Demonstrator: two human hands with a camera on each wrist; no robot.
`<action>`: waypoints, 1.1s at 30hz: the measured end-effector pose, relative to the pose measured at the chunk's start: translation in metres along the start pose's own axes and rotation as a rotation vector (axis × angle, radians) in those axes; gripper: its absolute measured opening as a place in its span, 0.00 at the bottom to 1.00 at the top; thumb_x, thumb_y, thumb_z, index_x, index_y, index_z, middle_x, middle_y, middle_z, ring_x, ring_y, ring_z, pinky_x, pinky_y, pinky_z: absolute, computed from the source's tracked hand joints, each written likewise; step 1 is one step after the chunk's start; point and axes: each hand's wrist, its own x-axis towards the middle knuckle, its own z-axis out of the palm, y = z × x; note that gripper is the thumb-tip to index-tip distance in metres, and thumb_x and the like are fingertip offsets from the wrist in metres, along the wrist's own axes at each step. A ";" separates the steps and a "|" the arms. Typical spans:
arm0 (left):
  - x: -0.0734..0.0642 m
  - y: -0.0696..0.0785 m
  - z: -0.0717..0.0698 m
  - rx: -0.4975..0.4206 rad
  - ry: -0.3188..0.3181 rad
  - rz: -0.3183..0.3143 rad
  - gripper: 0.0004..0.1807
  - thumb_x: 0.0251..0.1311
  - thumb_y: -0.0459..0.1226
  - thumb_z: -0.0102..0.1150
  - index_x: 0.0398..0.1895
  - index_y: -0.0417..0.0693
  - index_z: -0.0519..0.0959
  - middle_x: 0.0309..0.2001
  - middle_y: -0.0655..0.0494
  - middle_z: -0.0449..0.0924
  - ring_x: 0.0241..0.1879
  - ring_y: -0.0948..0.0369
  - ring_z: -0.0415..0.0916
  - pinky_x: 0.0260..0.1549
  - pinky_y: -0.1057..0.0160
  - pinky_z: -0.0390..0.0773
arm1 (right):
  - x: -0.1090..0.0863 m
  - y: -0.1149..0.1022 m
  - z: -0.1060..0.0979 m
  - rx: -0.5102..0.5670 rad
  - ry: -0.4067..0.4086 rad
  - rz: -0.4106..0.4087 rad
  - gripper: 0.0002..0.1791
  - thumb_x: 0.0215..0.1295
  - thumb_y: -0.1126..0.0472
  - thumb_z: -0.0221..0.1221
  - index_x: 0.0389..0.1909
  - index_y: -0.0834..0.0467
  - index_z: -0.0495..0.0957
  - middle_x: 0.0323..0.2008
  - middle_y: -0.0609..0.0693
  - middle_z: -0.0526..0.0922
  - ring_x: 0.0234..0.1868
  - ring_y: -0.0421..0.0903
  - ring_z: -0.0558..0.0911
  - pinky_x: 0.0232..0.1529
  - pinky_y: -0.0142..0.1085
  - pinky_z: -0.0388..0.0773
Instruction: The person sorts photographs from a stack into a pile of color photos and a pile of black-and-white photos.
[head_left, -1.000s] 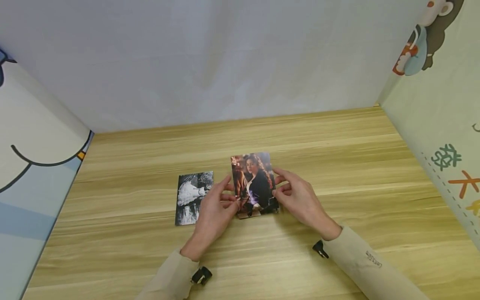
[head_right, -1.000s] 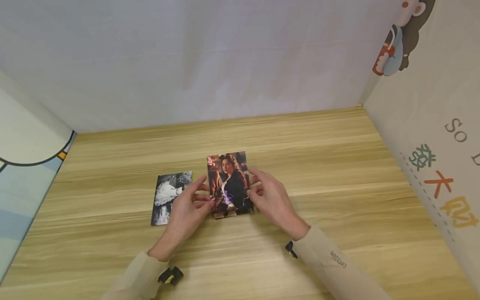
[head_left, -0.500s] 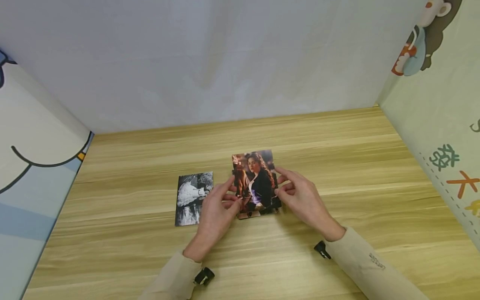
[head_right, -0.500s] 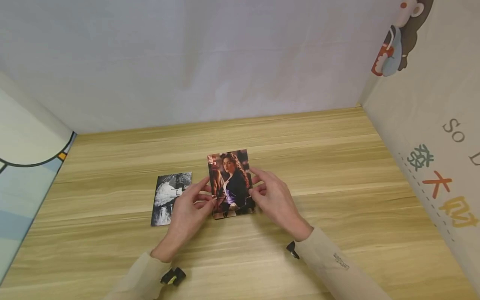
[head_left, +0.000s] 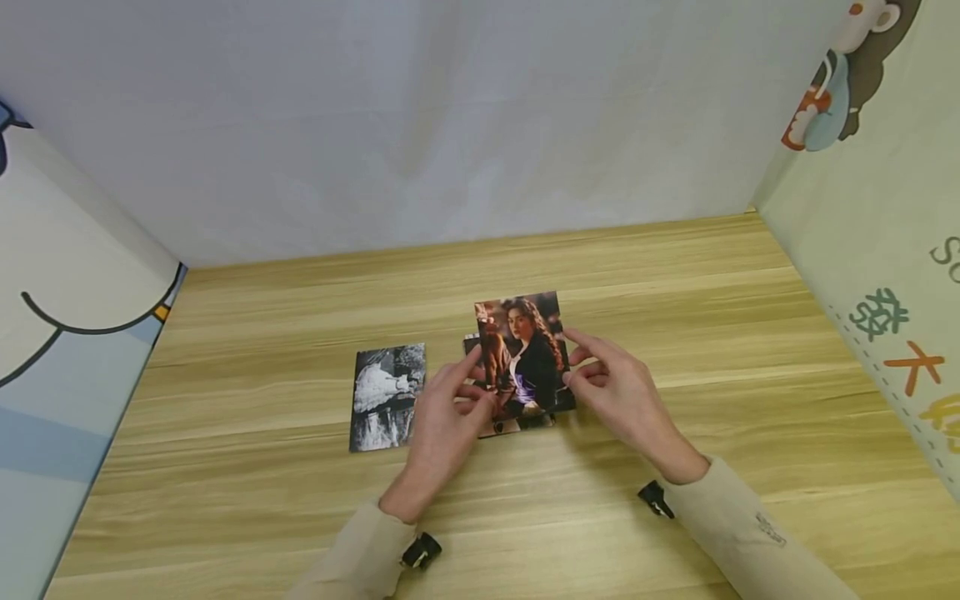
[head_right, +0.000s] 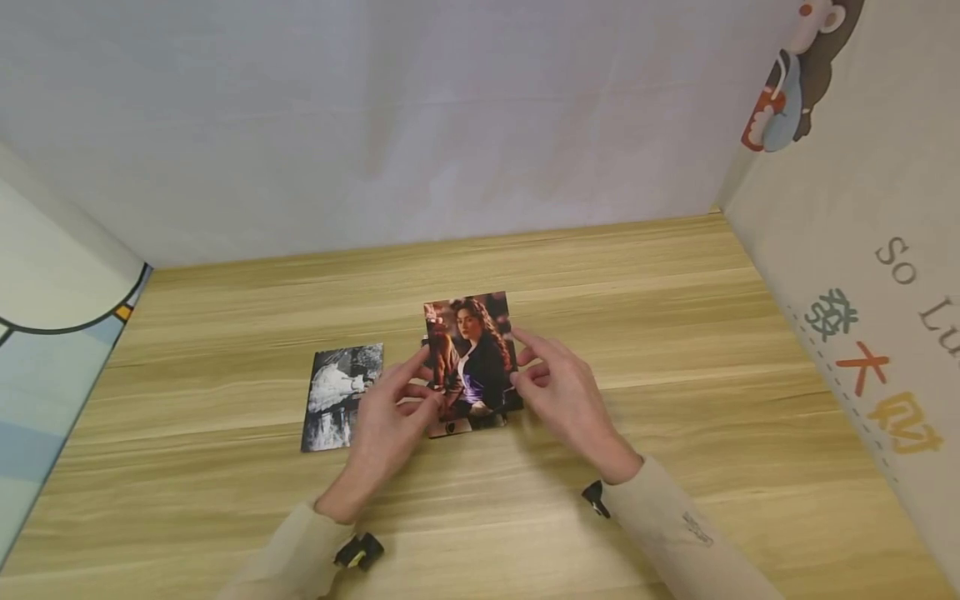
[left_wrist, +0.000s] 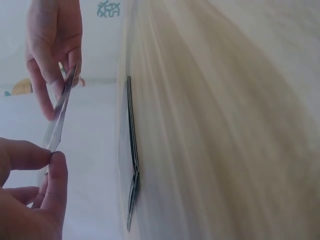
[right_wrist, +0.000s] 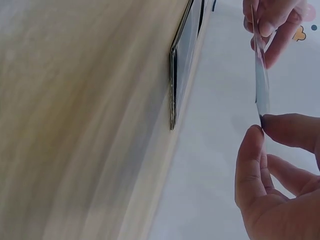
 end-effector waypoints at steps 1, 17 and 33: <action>0.000 0.002 0.001 0.000 0.000 -0.003 0.36 0.58 0.20 0.64 0.72 0.33 0.69 0.49 0.43 0.80 0.42 0.53 0.84 0.42 0.70 0.86 | -0.001 -0.001 -0.002 0.001 -0.001 0.005 0.32 0.64 0.75 0.63 0.71 0.64 0.72 0.45 0.57 0.82 0.42 0.49 0.85 0.43 0.30 0.86; 0.002 0.010 0.017 -0.051 0.017 0.031 0.35 0.57 0.19 0.63 0.71 0.32 0.70 0.47 0.43 0.80 0.41 0.52 0.83 0.42 0.69 0.86 | -0.008 -0.002 -0.019 -0.020 0.034 0.025 0.30 0.66 0.74 0.63 0.70 0.63 0.74 0.46 0.58 0.82 0.43 0.51 0.86 0.46 0.32 0.86; 0.006 0.019 0.034 -0.121 -0.008 0.046 0.37 0.57 0.18 0.62 0.73 0.32 0.67 0.48 0.41 0.79 0.43 0.49 0.83 0.45 0.68 0.86 | -0.013 0.001 -0.036 -0.008 0.073 0.040 0.29 0.67 0.73 0.64 0.70 0.61 0.75 0.46 0.58 0.81 0.46 0.52 0.85 0.45 0.23 0.83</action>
